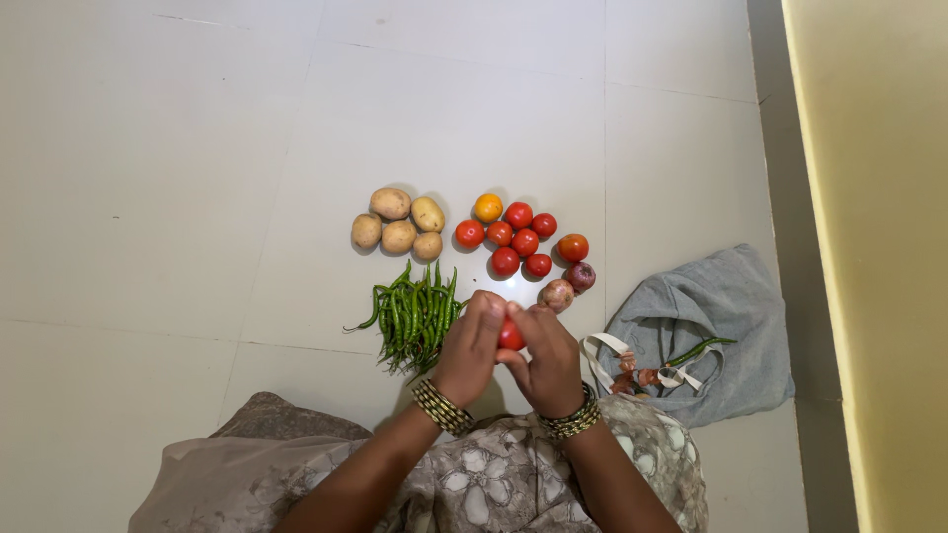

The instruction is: The person sorts vegetables on the floor, picking up green chilies, tomatoes, and potatoes one by one and placing them into a bag.

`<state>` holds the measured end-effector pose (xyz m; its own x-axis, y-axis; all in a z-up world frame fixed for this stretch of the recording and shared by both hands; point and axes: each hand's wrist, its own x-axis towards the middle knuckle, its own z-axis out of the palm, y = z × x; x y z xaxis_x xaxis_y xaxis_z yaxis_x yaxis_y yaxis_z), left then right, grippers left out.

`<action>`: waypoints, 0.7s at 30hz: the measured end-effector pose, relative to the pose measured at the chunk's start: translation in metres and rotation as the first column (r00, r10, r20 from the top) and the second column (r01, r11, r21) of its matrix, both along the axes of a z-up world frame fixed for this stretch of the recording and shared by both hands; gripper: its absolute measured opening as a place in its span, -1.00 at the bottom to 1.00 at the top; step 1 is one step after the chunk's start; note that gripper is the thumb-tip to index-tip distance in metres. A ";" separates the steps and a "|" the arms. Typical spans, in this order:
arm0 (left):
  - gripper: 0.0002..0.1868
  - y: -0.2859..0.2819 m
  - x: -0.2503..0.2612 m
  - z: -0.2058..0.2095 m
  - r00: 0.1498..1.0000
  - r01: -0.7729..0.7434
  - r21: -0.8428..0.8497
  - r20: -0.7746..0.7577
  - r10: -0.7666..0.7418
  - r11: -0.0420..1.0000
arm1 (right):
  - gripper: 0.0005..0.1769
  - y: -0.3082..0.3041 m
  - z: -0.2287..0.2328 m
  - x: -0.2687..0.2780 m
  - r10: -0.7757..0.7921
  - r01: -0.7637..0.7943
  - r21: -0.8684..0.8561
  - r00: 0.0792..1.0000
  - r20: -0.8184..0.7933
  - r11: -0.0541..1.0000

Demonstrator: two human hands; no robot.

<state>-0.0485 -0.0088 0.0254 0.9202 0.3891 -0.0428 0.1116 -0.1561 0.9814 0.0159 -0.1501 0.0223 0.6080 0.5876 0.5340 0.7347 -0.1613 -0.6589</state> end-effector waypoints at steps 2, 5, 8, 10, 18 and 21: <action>-0.50 0.006 0.002 -0.009 0.999 -0.024 -0.058 0.040 0.026 0.998 | -0.40 0.000 -0.001 0.004 0.032 0.024 -0.167 0.944 0.327 0.986; -0.42 0.010 0.002 -0.009 1.000 0.003 -0.276 0.021 0.003 0.961 | -0.44 0.001 -0.006 0.005 0.088 -0.056 -0.099 0.930 0.357 0.994; -0.49 0.005 -0.004 0.007 0.999 0.021 -0.012 -0.028 -0.022 1.000 | -0.33 0.002 -0.008 0.001 0.080 -0.083 -0.040 0.994 -0.075 0.996; -0.55 -0.004 -0.007 0.017 1.000 0.024 0.178 0.001 -0.025 0.984 | -0.35 0.003 -0.008 0.000 0.117 -0.104 0.083 0.979 -0.166 0.991; -0.42 -0.011 -0.008 0.029 0.968 -0.016 0.572 0.214 -0.131 0.820 | -0.25 -0.004 -0.041 0.012 0.266 0.235 0.333 0.274 -0.924 0.913; -0.40 -0.013 -0.007 0.024 0.985 0.026 0.486 0.139 -0.106 0.874 | -0.23 -0.006 -0.039 0.014 0.298 0.199 0.367 0.309 -0.903 0.909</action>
<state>-0.0555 -0.0220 0.0491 0.9235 0.2626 0.2796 -0.0636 -0.6140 0.7867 0.0297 -0.1558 -0.0167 0.8014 0.5582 -0.2149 -0.4178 0.2653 -0.8689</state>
